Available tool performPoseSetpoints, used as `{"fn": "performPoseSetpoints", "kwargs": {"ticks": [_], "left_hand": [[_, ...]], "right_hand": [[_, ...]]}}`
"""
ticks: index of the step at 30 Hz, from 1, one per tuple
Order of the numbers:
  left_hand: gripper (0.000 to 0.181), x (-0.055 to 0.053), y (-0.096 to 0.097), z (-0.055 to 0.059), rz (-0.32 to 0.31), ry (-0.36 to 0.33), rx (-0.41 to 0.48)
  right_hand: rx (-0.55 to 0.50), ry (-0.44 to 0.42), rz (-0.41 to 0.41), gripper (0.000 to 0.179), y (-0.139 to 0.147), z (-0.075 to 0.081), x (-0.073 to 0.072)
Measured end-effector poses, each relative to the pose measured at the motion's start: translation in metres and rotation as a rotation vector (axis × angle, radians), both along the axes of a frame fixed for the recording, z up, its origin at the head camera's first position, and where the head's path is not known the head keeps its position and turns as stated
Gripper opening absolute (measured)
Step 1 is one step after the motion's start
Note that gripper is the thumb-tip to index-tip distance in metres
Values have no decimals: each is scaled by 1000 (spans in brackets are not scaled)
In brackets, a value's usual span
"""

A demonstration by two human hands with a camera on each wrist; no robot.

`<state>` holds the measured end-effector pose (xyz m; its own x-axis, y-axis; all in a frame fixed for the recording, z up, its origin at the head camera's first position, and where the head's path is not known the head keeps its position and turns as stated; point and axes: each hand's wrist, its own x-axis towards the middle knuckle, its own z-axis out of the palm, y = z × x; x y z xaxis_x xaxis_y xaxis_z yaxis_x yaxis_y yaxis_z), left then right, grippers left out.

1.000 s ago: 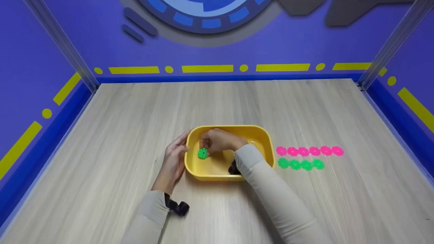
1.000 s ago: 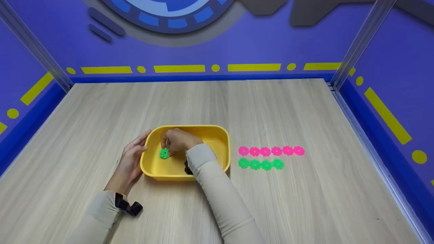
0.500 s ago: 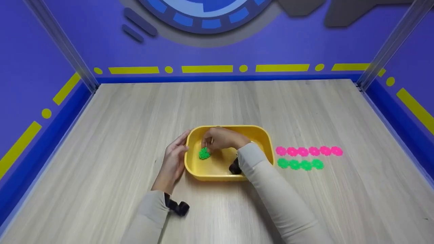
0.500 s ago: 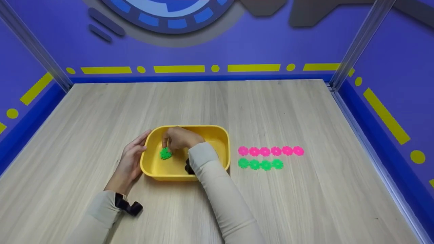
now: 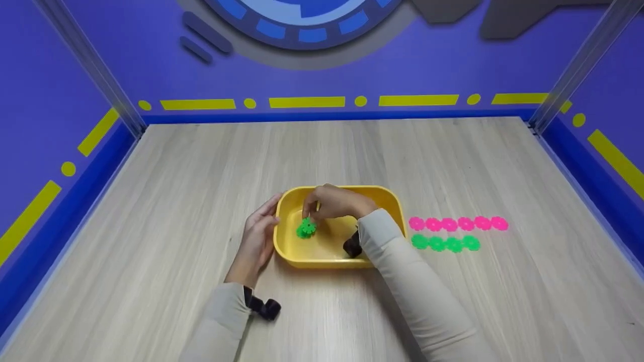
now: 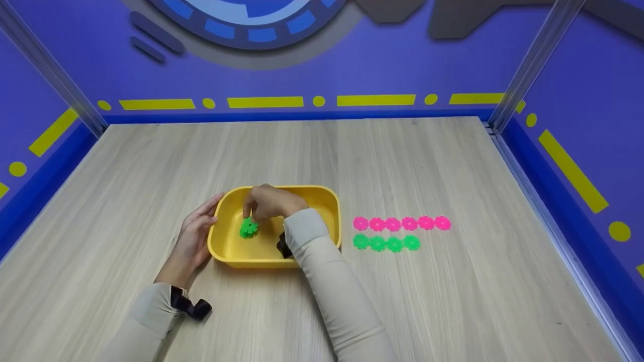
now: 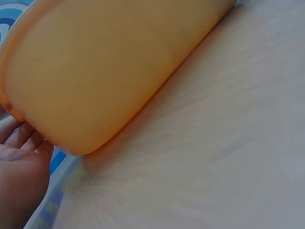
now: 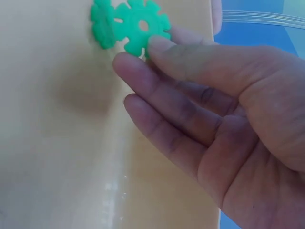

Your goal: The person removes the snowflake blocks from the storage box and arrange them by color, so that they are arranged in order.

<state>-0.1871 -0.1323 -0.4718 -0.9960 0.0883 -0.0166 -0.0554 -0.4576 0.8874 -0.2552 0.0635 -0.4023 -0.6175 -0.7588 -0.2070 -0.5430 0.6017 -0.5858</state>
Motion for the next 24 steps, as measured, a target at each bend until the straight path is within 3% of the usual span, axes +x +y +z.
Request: {"fn": "performPoseSetpoints", "kwargs": {"ticks": [24], "left_hand": [[64,0,-1,0,-8,13,19]], "right_hand": [[-35,18,-31,18,33,26,5]]}}
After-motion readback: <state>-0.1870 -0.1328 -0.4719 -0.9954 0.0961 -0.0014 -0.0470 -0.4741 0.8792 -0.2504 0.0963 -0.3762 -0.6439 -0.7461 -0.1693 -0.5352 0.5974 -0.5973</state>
